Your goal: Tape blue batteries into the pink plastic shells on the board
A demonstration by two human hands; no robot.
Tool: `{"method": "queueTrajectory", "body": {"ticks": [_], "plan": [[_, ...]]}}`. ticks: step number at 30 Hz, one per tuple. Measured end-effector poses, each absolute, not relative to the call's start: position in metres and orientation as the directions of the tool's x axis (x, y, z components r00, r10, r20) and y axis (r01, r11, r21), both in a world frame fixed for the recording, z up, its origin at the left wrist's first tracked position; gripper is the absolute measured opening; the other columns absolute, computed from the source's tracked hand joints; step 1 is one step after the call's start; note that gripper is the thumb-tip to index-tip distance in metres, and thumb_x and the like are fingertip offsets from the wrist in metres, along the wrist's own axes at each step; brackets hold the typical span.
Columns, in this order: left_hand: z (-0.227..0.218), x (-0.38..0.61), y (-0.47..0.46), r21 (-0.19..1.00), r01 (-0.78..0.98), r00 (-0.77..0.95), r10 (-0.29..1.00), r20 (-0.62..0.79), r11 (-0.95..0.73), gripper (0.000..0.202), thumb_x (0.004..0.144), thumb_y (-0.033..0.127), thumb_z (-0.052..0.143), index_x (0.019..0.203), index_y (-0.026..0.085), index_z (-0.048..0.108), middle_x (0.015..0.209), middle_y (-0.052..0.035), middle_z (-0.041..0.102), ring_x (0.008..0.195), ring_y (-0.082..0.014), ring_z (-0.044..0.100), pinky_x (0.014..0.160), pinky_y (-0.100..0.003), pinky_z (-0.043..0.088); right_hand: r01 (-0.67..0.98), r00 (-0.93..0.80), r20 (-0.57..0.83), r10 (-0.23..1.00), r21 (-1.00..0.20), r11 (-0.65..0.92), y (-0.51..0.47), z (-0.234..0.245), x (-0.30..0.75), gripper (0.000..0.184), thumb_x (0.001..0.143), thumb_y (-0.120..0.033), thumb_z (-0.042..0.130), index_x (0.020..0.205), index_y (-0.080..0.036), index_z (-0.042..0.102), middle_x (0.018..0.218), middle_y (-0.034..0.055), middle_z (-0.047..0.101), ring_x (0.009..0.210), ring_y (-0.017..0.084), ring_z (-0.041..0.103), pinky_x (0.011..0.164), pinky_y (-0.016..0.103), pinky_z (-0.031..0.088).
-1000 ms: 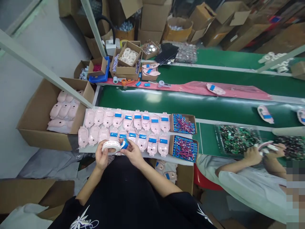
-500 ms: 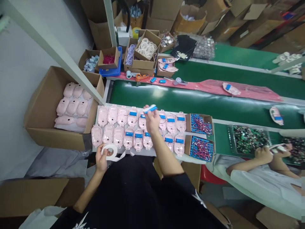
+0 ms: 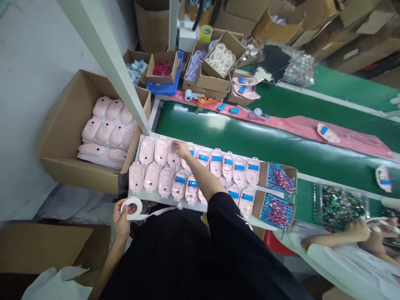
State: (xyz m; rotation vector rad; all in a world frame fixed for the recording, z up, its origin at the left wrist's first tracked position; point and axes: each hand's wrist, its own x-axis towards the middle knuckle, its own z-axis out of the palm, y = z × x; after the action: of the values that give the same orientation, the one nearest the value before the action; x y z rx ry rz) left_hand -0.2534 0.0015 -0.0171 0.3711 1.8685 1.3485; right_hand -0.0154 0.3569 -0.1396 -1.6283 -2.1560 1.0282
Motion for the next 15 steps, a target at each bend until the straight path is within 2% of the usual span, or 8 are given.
{"method": "queueTrajectory", "body": {"ticks": [3,6,8,10,15], "plan": [[-0.019,-0.254,0.01,0.891,-0.22,-0.637,0.633,-0.44,0.398,0.051,0.079,0.062,0.075,0.104,0.019,0.061,0.079,0.0011,0.064,0.062,-0.014,0.062,0.061,-0.026,0.054,0.802,-0.208,-0.262,0.942,-0.597,0.011,0.359,-0.147,-0.016,0.042,0.099,-0.031,0.051,0.135,-0.016,0.063,0.135,0.0126,0.068,0.116,0.023,0.066,0.102,0.032,0.05],[-0.021,-0.253,0.02,0.888,-0.221,-0.602,0.66,-0.45,0.403,0.051,0.079,0.061,0.075,0.105,0.019,0.061,0.073,0.002,0.063,0.06,-0.0144,0.062,0.059,-0.026,0.053,0.893,-0.17,-0.408,0.897,-0.448,-0.034,0.366,-0.151,-0.02,0.046,0.093,-0.039,0.065,0.13,-0.012,0.065,0.128,0.0182,0.07,0.114,0.028,0.066,0.099,0.033,0.05],[-0.022,-0.252,0.026,0.886,-0.223,-0.567,0.685,-0.456,0.406,0.051,0.079,0.061,0.075,0.105,0.019,0.062,0.072,0.0022,0.062,0.061,-0.0146,0.062,0.06,-0.026,0.053,0.92,-0.136,-0.486,0.864,-0.385,-0.072,0.37,-0.152,-0.023,0.037,0.094,-0.037,0.064,0.124,-0.014,0.068,0.12,0.0169,0.073,0.109,0.027,0.068,0.093,0.031,0.05],[-0.023,-0.25,0.032,0.887,-0.22,-0.534,0.71,-0.458,0.407,0.051,0.079,0.061,0.076,0.105,0.019,0.062,0.073,0.0018,0.063,0.061,-0.0148,0.063,0.061,-0.026,0.053,0.925,-0.124,-0.514,0.849,-0.37,-0.089,0.371,-0.151,-0.025,0.032,0.096,-0.036,0.062,0.121,-0.016,0.07,0.115,0.0141,0.076,0.105,0.025,0.07,0.09,0.029,0.05],[-0.027,-0.246,0.044,0.878,-0.222,-0.488,0.731,-0.477,0.425,0.054,0.078,0.063,0.076,0.106,0.019,0.062,0.073,0.0019,0.063,0.06,-0.0145,0.062,0.062,-0.027,0.054,0.914,-0.092,-0.493,0.865,-0.386,-0.123,0.364,-0.148,-0.03,0.042,0.088,-0.038,0.072,0.123,-0.015,0.071,0.116,0.0153,0.076,0.106,0.025,0.071,0.092,0.029,0.052]]}}
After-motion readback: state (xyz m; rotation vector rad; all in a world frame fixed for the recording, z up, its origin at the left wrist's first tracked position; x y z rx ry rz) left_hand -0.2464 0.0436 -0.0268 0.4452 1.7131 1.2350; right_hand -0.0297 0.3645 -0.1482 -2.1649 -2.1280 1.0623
